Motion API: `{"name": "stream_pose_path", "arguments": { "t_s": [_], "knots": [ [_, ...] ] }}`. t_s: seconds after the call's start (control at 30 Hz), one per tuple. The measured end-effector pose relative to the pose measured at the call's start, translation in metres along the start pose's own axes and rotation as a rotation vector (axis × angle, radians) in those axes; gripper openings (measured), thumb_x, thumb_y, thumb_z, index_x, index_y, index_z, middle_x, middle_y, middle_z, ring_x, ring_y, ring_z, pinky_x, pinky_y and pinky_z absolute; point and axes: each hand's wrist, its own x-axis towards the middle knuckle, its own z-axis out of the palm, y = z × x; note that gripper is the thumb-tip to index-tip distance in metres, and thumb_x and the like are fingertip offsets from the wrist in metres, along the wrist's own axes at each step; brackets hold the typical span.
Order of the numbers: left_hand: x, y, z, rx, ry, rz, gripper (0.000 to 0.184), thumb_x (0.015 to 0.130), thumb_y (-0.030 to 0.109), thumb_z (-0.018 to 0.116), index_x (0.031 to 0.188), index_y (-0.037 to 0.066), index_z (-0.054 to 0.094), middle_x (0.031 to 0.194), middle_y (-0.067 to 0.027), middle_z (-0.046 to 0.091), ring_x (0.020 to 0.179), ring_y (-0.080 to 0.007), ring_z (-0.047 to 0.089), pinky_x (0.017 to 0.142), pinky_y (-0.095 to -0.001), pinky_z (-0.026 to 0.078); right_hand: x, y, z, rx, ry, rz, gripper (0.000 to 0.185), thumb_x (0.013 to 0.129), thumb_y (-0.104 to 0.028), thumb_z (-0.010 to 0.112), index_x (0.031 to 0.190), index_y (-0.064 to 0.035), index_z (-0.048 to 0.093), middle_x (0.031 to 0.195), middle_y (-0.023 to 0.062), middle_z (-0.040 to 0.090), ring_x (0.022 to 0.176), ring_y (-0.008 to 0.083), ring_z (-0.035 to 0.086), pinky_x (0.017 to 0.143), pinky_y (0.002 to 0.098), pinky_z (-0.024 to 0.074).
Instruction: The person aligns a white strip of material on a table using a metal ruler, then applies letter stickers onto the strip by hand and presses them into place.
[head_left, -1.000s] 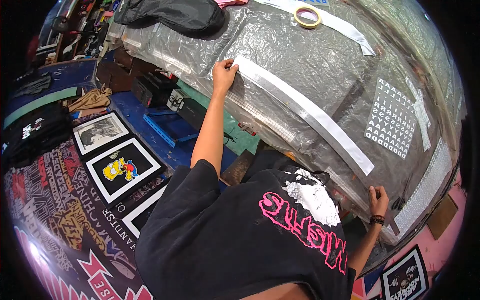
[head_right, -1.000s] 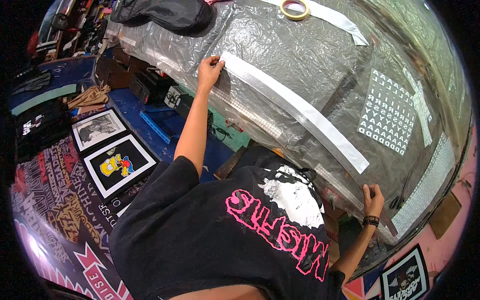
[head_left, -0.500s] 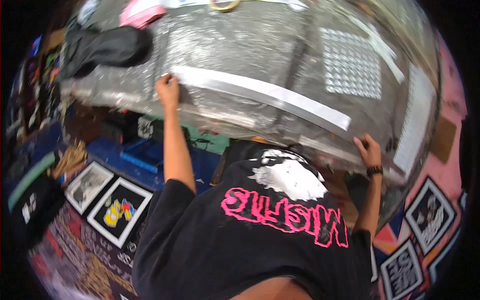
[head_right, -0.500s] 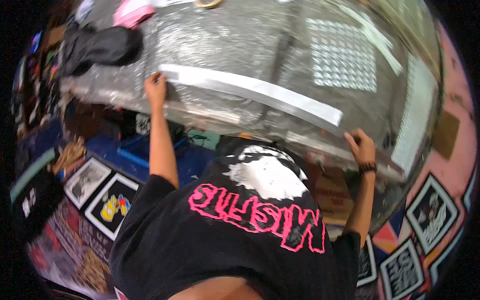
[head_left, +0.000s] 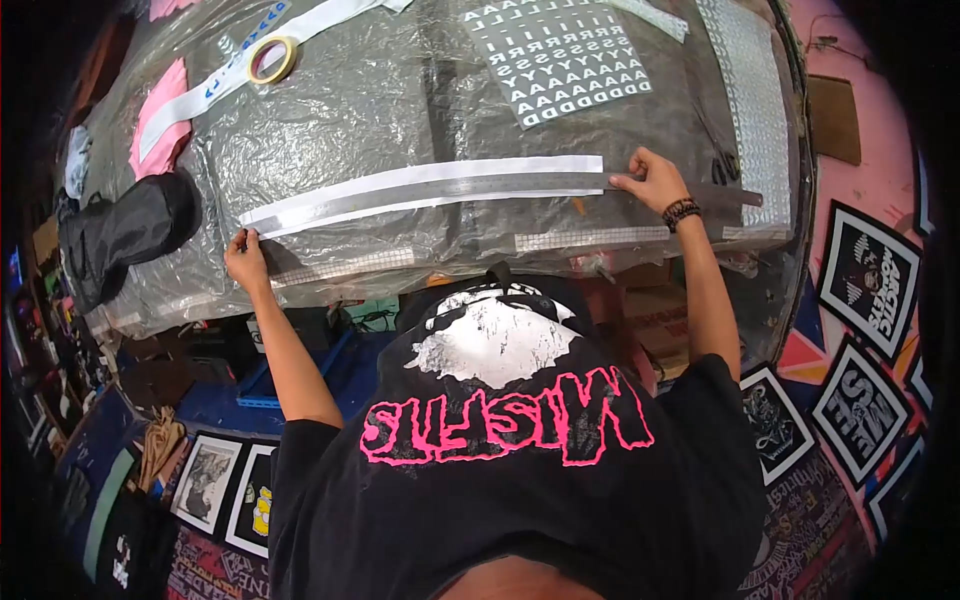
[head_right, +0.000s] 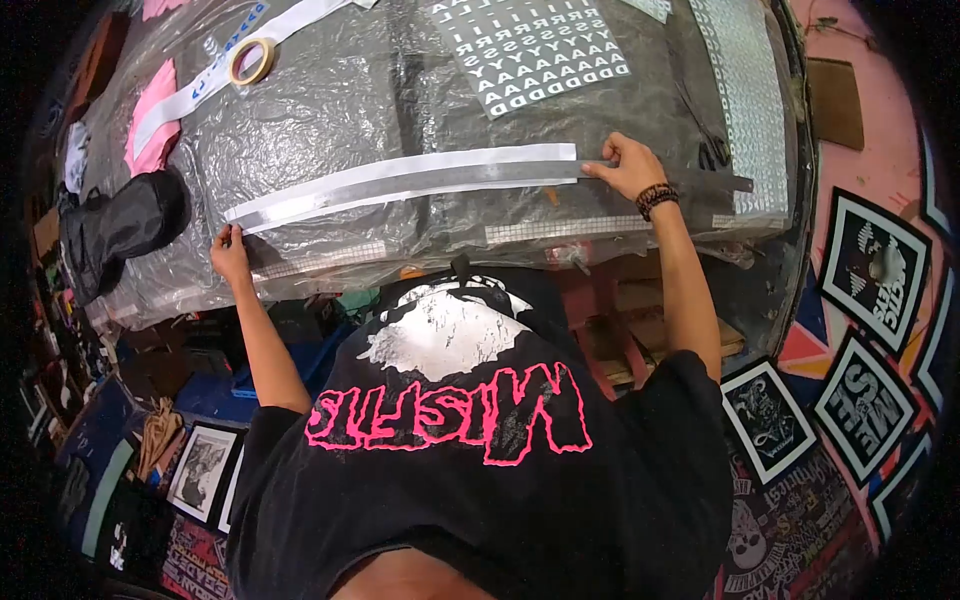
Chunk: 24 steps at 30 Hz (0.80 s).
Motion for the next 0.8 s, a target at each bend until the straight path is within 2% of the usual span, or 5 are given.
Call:
{"name": "stream_pose_path", "arguments": {
  "t_s": [0.17,0.33,0.43,0.57,0.8],
  "knots": [
    [0.014,-0.024,0.009,-0.073,-0.062,-0.067,0.041,0.088,0.035,0.078,0.112,0.003,0.076,0.108,-0.0146,0.07,0.1,-0.0301,0.068,0.093,-0.042,0.05,0.008,0.008,0.007,0.023,-0.018,0.021,0.052,0.075,-0.047,0.087,0.087,-0.0053,0.059,0.08,0.0085,0.064,0.078,0.0237,0.063,0.073,0.0375,0.05],
    [0.008,-0.01,0.003,-0.165,-0.059,-0.043,0.04,0.088,0.03,0.08,0.111,-0.002,0.075,0.102,-0.013,0.073,0.084,-0.0205,0.069,0.07,-0.0344,0.057,0.013,0.014,0.01,0.02,-0.02,-0.002,0.054,0.074,-0.049,0.087,0.087,-0.0052,0.06,0.082,0.0082,0.064,0.079,0.0242,0.063,0.074,0.0387,0.05],
    [0.003,0.002,-0.001,-0.149,-0.045,-0.052,0.039,0.088,0.028,0.08,0.11,-0.004,0.074,0.097,-0.0121,0.074,0.076,-0.0167,0.068,0.061,-0.0303,0.056,0.014,0.016,0.014,-0.02,0.019,-0.04,0.053,0.074,-0.05,0.087,0.087,-0.0056,0.06,0.086,0.0078,0.063,0.082,0.0252,0.063,0.075,0.0395,0.0503],
    [0.002,0.006,-0.002,-0.113,-0.027,0.002,0.039,0.088,0.028,0.08,0.11,-0.004,0.074,0.096,-0.0115,0.073,0.076,-0.017,0.068,0.062,-0.0306,0.056,0.014,0.017,0.02,-0.055,0.073,-0.054,0.052,0.074,-0.05,0.086,0.087,-0.0065,0.062,0.092,0.0078,0.06,0.087,0.0272,0.062,0.078,0.0408,0.0503],
    [0.018,-0.025,0.011,-0.125,-0.031,0.011,0.039,0.086,0.027,0.081,0.108,-0.004,0.075,0.093,-0.0125,0.075,0.08,-0.0197,0.069,0.076,-0.0346,0.055,0.002,0.012,0.026,-0.119,0.183,-0.079,0.046,0.072,-0.047,0.087,0.082,-0.0086,0.065,0.088,0.0065,0.061,0.09,0.0276,0.06,0.08,0.0419,0.0499]
  ]
}}
